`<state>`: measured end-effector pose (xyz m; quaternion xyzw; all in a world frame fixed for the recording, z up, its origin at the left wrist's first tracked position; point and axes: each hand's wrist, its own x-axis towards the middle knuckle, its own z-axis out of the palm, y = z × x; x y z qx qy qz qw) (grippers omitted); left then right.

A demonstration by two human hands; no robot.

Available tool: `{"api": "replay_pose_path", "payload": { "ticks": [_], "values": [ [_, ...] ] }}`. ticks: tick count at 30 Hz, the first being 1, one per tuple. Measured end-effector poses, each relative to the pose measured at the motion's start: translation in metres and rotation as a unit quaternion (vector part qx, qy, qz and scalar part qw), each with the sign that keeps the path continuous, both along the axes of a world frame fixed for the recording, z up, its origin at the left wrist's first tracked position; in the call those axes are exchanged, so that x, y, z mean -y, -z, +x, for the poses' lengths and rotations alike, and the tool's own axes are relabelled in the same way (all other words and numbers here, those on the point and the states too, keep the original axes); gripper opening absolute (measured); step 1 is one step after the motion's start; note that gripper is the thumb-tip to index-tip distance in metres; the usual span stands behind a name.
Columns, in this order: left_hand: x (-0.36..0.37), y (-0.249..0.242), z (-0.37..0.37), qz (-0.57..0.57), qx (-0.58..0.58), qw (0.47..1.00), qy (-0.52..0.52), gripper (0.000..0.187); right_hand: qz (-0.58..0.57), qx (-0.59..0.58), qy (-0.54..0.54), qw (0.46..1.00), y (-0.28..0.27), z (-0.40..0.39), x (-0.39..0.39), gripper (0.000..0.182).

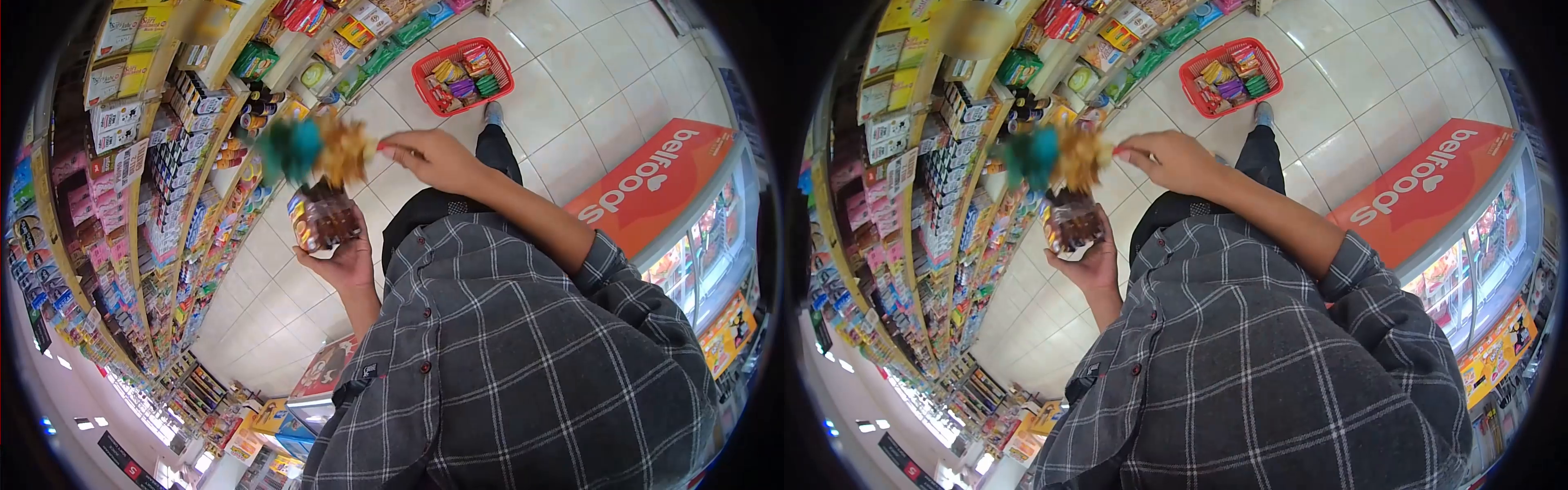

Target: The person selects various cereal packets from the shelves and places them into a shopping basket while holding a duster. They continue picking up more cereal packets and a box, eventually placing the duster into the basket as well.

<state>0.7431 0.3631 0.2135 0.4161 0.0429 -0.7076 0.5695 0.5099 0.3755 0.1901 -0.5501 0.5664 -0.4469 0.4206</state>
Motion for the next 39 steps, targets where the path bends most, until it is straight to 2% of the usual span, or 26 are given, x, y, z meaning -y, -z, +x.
{"api": "replay_pose_path", "payload": {
  "ticks": [2,3,6,7,9,12,15,18,19,20,22,23,26,27,30,31,33,34,35,38,39],
  "values": [
    [-0.001,0.005,0.004,-0.018,0.068,0.997,0.01,0.08,0.057,0.029,0.035,0.997,-0.02,0.001,0.002,0.03],
    [-0.002,0.004,0.002,-0.042,0.155,0.987,0.023,0.077,-0.004,0.033,0.014,0.999,-0.023,0.005,0.002,0.031],
    [-0.001,0.005,0.007,-0.126,0.298,0.944,0.07,0.077,-0.028,-0.029,-0.137,0.99,-0.04,0.015,0.0,0.031],
    [-0.001,0.005,0.008,-0.164,0.308,0.933,0.094,0.075,-0.02,-0.041,-0.125,0.991,-0.03,0.015,0.002,0.031],
    [0.0,0.005,0.011,-0.165,0.327,0.928,0.067,0.075,-0.008,-0.064,-0.105,0.992,0.003,0.015,0.016,0.031],
    [0.001,0.001,0.01,-0.178,0.34,0.922,0.047,0.08,0.089,-0.08,0.052,0.991,-0.001,-0.003,0.03,0.029],
    [0.0,0.008,0.017,-0.178,0.377,0.907,0.062,0.08,-0.057,-0.045,-0.054,0.996,-0.029,0.002,0.02,0.03],
    [-0.001,0.021,0.024,-0.188,0.322,0.924,0.089,0.077,-0.059,-0.093,-0.167,0.98,-0.03,0.009,0.011,0.032],
    [0.002,0.01,0.014,-0.219,0.302,0.924,0.087,0.077,-0.081,-0.109,-0.133,0.982,-0.017,0.01,0.018,0.032],
    [0.001,-0.006,0.005,-0.189,0.304,0.929,0.098,0.076,-0.026,-0.104,-0.075,0.991,-0.006,0.005,0.023,0.03],
    [0.004,0.001,0.01,-0.191,0.335,0.92,0.075,0.077,0.075,-0.091,0.036,0.992,-0.001,-0.007,0.039,0.028],
    [0.005,0.006,0.018,-0.188,0.308,0.931,0.052,0.071,0.043,-0.059,0.092,0.993,0.002,-0.01,0.044,0.029],
    [0.011,0.006,0.028,-0.306,0.544,0.777,0.086,0.067,0.011,0.007,0.045,0.999,-0.028,-0.014,0.046,0.032],
    [0.013,0.0,0.026,-0.342,0.541,0.763,0.089,0.077,0.054,-0.017,-0.027,0.998,-0.053,-0.014,0.041,0.032],
    [0.015,-0.019,0.031,-0.28,0.705,0.601,0.253,0.089,0.051,-0.038,-0.203,0.977,-0.09,-0.003,0.034,0.029],
    [0.021,-0.015,0.036,-0.309,0.69,0.596,0.27,0.097,-0.001,-0.067,-0.214,0.975,-0.077,0.001,0.035,0.028],
    [0.021,-0.019,0.033,-0.36,0.673,0.612,0.206,0.099,-0.014,-0.074,-0.154,0.985,-0.036,0.0,0.051,0.029],
    [0.021,-0.021,0.032,-0.385,0.662,0.619,0.176,0.1,-0.019,-0.077,-0.122,0.989,-0.026,-0.005,0.057,0.03],
    [0.021,-0.008,0.04,-0.418,0.661,0.604,0.153,0.101,0.003,-0.124,-0.047,0.991,-0.019,-0.01,0.059,0.027],
    [0.021,-0.011,0.048,-0.437,0.659,0.581,0.19,0.101,0.047,-0.082,-0.003,0.995,-0.022,-0.01,0.06,0.027],
    [0.021,-0.009,0.052,-0.431,0.663,0.577,0.204,0.096,0.051,-0.055,-0.053,0.996,-0.036,-0.008,0.057,0.029]
  ]
}}
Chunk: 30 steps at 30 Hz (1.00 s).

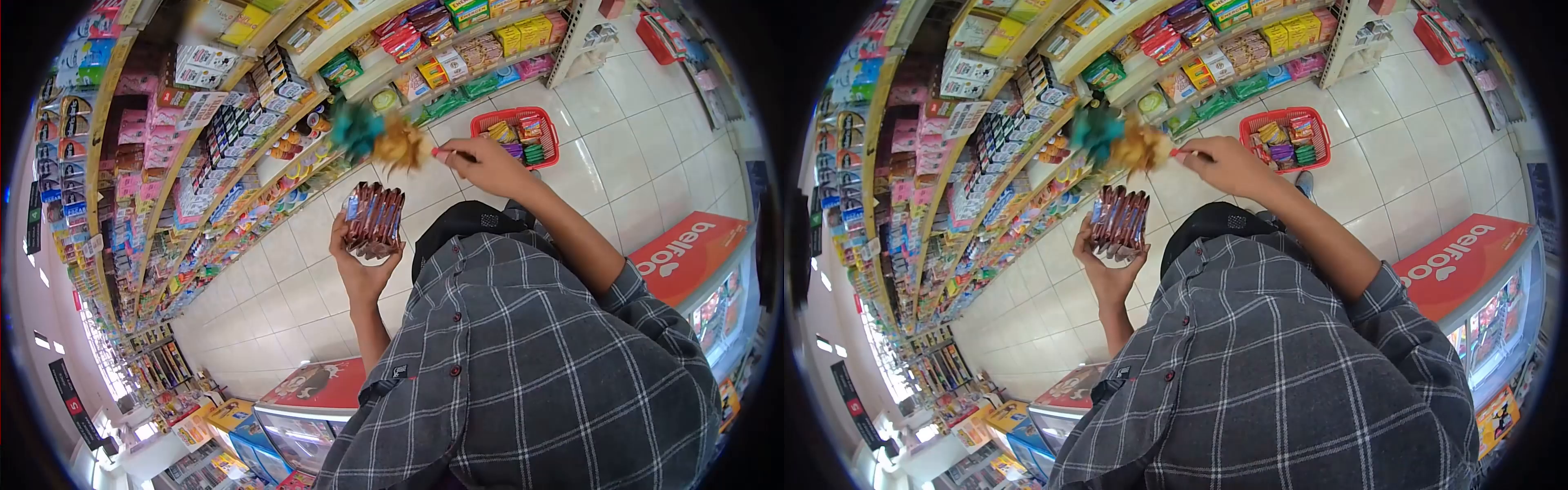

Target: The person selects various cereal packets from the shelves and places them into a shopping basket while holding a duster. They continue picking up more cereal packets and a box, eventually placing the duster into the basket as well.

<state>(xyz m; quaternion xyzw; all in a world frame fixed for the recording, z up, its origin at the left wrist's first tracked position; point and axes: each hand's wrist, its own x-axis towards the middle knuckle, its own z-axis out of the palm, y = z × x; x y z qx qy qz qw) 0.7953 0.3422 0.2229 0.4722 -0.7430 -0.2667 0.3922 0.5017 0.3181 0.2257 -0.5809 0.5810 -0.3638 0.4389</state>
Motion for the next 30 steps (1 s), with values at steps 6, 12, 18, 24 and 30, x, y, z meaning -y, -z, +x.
{"api": "replay_pose_path", "payload": {
  "ticks": [6,12,18,24,30],
  "values": [
    [0.013,-0.013,0.016,-0.095,0.256,0.953,0.136,0.09,-0.012,-0.047,-0.204,0.978,-0.019,0.003,0.021,0.033],
    [0.036,-0.018,0.019,-0.168,0.287,0.92,0.209,0.08,-0.053,-0.197,-0.078,0.976,-0.022,-0.024,0.064,0.035],
    [0.043,-0.01,0.01,-0.183,0.333,0.903,0.199,0.087,-0.085,-0.131,-0.161,0.974,0.002,-0.001,0.052,0.03],
    [0.045,0.0,-0.015,-0.125,0.149,0.972,0.135,0.089,0.038,-0.096,0.004,0.995,0.06,-0.042,0.046,0.041],
    [0.055,0.021,-0.08,0.22,-0.356,0.905,-0.071,0.061,0.225,0.348,0.078,0.907,0.027,-0.039,0.028,0.061]
  ]
}}
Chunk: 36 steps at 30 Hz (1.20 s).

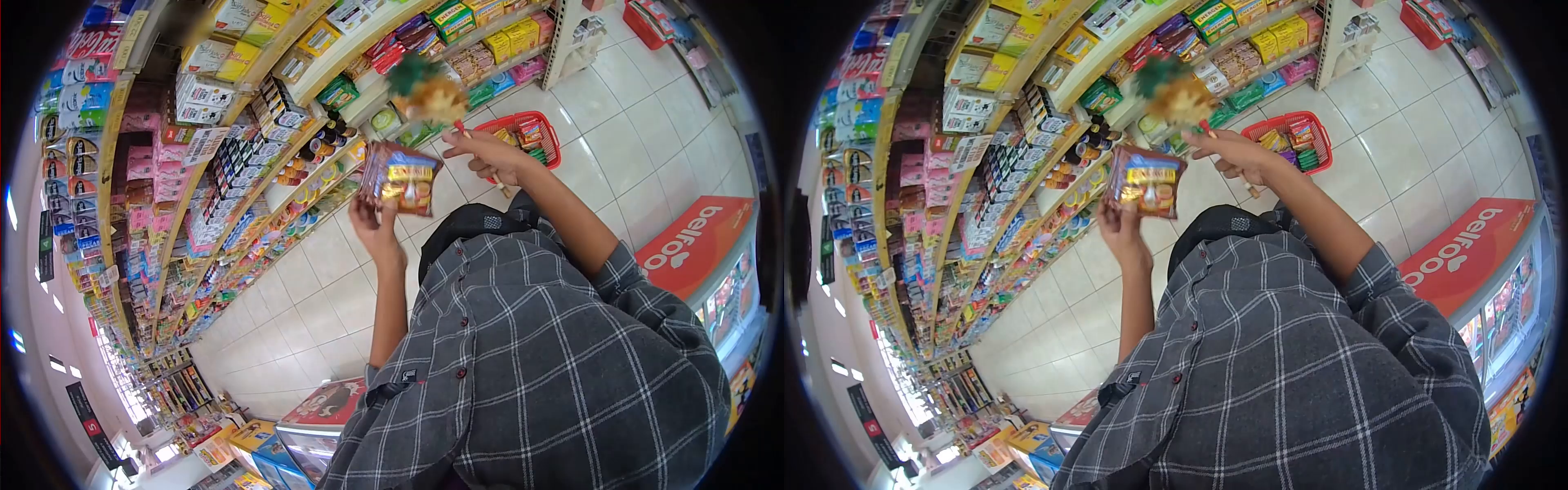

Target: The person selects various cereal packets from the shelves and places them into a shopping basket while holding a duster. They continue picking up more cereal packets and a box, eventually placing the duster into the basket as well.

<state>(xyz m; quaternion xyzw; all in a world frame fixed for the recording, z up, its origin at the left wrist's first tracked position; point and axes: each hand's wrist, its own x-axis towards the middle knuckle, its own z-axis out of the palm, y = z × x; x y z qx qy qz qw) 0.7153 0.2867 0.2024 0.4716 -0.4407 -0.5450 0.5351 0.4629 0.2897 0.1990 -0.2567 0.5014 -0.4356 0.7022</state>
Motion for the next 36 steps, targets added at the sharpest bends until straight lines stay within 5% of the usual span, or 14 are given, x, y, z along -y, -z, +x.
{"api": "replay_pose_path", "payload": {
  "ticks": [3,5,11,15,20,22,24,26,28,30,32,33,35,36],
  "values": [
    [0.015,0.006,-0.036,0.078,-0.156,0.985,0.018,0.047,-0.036,0.203,0.024,0.978,-0.009,-0.003,0.001,0.055],
    [0.011,-0.006,-0.065,0.046,-0.133,0.99,0.021,0.051,-0.052,0.163,0.069,0.983,-0.009,-0.006,0.005,0.05],
    [0.03,-0.005,-0.077,0.141,-0.048,0.958,0.245,0.066,-0.088,0.121,0.188,0.971,0.002,-0.04,0.017,0.052],
    [0.05,-0.001,-0.106,0.173,0.124,0.936,0.281,0.075,-0.114,-0.034,0.109,0.987,0.008,-0.063,0.025,0.055],
    [0.072,0.016,-0.135,0.282,0.108,0.913,0.274,0.064,-0.063,0.011,0.07,0.995,0.023,-0.102,0.035,0.051],
    [0.083,0.041,-0.14,0.301,0.102,0.919,0.233,0.062,-0.011,0.004,0.133,0.991,0.041,-0.131,0.033,0.047],
    [0.085,0.042,-0.151,0.307,0.082,0.93,0.184,0.065,0.06,-0.013,0.158,0.985,0.084,-0.166,0.029,0.043],
    [0.095,0.052,-0.154,0.282,0.046,0.945,0.161,0.059,0.066,-0.072,0.233,0.968,0.183,-0.191,0.019,0.049],
    [0.108,0.056,-0.165,0.236,0.018,0.952,0.194,0.056,0.018,-0.289,0.287,0.913,0.249,-0.212,-0.011,0.046],
    [0.128,0.08,-0.174,0.21,-0.017,0.959,0.191,0.057,0.141,-0.451,0.167,0.865,0.292,-0.219,-0.051,0.038],
    [0.139,0.091,-0.177,0.226,-0.042,0.956,0.185,0.06,0.259,-0.482,-0.008,0.837,0.362,-0.207,-0.091,0.03],
    [0.144,0.091,-0.182,0.219,-0.017,0.962,0.159,0.062,0.264,-0.437,-0.02,0.86,0.336,-0.199,-0.105,0.024],
    [0.163,0.103,-0.184,0.222,0.017,0.961,0.164,0.063,0.31,-0.551,0.04,0.774,0.375,-0.144,-0.134,0.026],
    [0.171,0.11,-0.188,0.223,0.025,0.958,0.177,0.062,0.342,-0.524,0.079,0.776,0.381,-0.127,-0.14,0.037]
  ]
}}
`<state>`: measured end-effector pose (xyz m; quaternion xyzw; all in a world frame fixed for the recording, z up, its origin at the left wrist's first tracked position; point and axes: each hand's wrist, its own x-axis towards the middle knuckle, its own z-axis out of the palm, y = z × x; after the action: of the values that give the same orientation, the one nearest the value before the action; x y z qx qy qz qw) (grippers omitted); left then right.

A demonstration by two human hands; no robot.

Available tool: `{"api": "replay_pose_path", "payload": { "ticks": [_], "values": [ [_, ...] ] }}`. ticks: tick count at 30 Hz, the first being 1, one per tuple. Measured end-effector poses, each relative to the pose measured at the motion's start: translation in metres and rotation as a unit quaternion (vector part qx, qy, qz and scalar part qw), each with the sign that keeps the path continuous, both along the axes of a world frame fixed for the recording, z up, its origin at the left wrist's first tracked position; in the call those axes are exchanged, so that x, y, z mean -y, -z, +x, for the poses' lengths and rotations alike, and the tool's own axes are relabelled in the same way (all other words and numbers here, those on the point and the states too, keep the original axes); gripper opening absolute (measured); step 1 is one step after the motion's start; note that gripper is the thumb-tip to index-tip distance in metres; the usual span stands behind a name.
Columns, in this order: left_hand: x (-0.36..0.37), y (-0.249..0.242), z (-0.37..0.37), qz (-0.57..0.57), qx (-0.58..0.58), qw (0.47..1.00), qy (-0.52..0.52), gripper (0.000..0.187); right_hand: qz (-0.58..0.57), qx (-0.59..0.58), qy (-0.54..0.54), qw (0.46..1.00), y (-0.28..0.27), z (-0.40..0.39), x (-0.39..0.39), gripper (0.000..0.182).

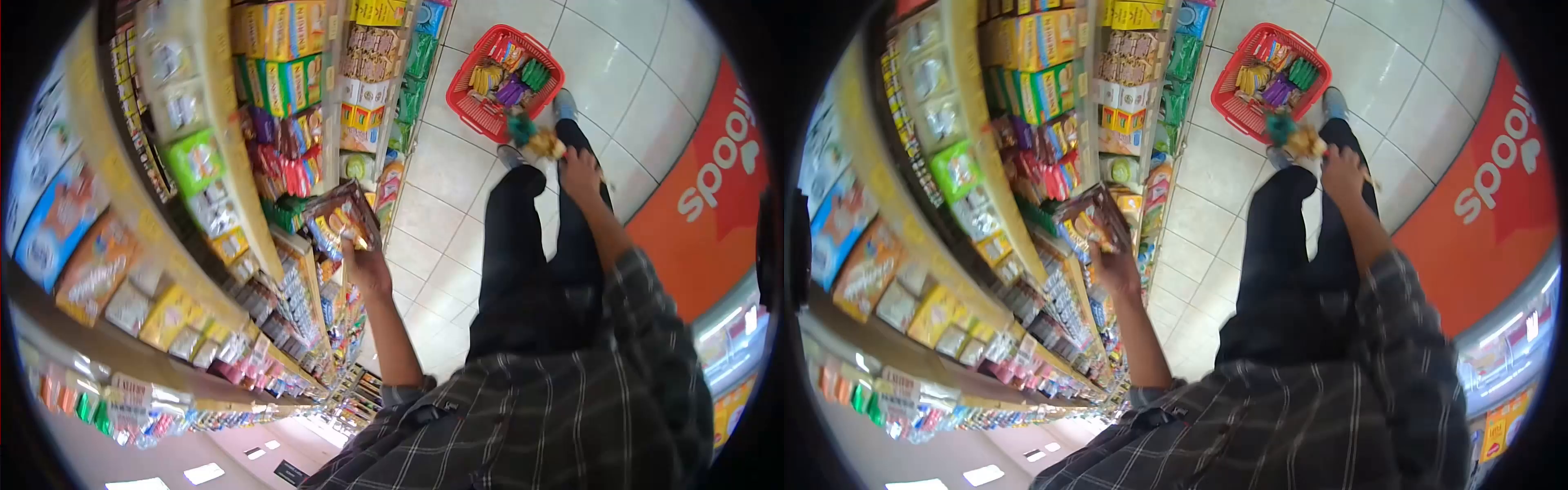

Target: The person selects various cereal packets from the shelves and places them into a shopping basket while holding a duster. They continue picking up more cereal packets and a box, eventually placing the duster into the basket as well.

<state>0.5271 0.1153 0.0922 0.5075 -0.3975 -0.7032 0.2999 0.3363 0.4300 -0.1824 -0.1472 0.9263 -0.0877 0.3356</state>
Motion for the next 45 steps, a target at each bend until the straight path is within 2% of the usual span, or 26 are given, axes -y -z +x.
{"api": "replay_pose_path", "payload": {
  "ticks": [2,3,6,7,9,13,15,17,18,19,21,24,27,30,34,37,38,41,44,45],
  "values": [
    [0.015,0.022,-0.011,-0.009,0.028,1.0,0.009,0.06,0.132,0.029,-0.021,0.991,-0.007,0.017,-0.007,0.072],
    [0.028,0.03,-0.005,-0.029,0.045,0.998,0.012,0.059,0.162,0.065,-0.013,0.985,0.001,0.037,-0.005,0.074],
    [0.041,0.055,0.002,-0.088,0.09,0.992,0.009,0.061,0.174,0.023,0.007,0.984,0.014,0.073,-0.015,0.064],
    [0.044,0.063,0.004,-0.143,0.119,0.983,0.001,0.057,0.156,0.025,0.019,0.987,0.017,0.08,-0.016,0.06],
    [0.068,0.08,0.037,-0.171,0.099,0.98,-0.012,0.067,0.128,0.01,0.038,0.991,0.031,0.094,-0.022,0.058],
    [0.089,0.073,0.025,-0.341,0.113,0.933,-0.009,0.07,0.144,0.031,0.064,0.987,0.05,0.104,-0.026,0.052],
    [0.117,0.069,0.027,-0.407,0.107,0.907,-0.025,0.067,0.153,0.032,0.062,0.986,0.058,0.109,-0.024,0.05],
    [0.138,0.057,0.011,-0.414,0.099,0.904,-0.04,0.059,0.161,0.028,0.044,0.986,0.06,0.113,-0.022,0.049],
    [0.156,0.056,0.015,-0.446,0.096,0.889,-0.029,0.046,0.168,0.028,0.034,0.985,0.061,0.116,-0.024,0.049],
    [0.165,0.055,0.006,-0.463,0.092,0.881,0.029,0.042,0.167,0.026,0.034,0.985,0.062,0.118,-0.025,0.049],
    [0.178,0.053,-0.01,-0.501,0.159,0.85,0.04,0.045,0.166,0.022,0.037,0.985,0.067,0.119,-0.029,0.048],
    [0.199,0.055,-0.024,-0.515,0.124,0.847,0.049,0.048,0.164,0.017,0.029,0.986,0.065,0.117,-0.027,0.046],
    [0.228,0.058,-0.034,-0.487,0.075,0.869,0.035,0.048,0.166,0.013,0.024,0.986,0.063,0.115,-0.024,0.045],
    [0.248,0.061,-0.064,-0.502,0.052,0.861,0.066,0.052,0.156,0.014,0.03,0.987,0.074,0.111,-0.028,0.045],
    [0.28,0.068,-0.067,-0.455,0.175,0.873,0.026,0.05,0.171,0.03,0.012,0.985,0.077,0.109,-0.031,0.044],
    [0.275,0.06,-0.074,-0.388,0.206,0.898,0.027,0.051,0.164,0.023,0.014,0.986,0.078,0.107,-0.033,0.044],
    [0.269,0.059,-0.078,-0.409,0.198,0.89,0.019,0.045,0.167,0.023,0.014,0.986,0.079,0.106,-0.032,0.044],
    [0.268,0.067,-0.081,-0.461,0.174,0.87,-0.011,0.04,0.172,0.043,0.019,0.984,0.076,0.101,-0.03,0.044],
    [0.28,0.071,-0.073,-0.487,0.148,0.86,0.024,0.036,0.176,0.078,0.035,0.981,0.073,0.093,-0.025,0.045],
    [0.277,0.072,-0.081,-0.518,0.166,0.839,-0.007,0.035,0.181,0.089,0.043,0.979,0.072,0.091,-0.026,0.046]
  ]
}}
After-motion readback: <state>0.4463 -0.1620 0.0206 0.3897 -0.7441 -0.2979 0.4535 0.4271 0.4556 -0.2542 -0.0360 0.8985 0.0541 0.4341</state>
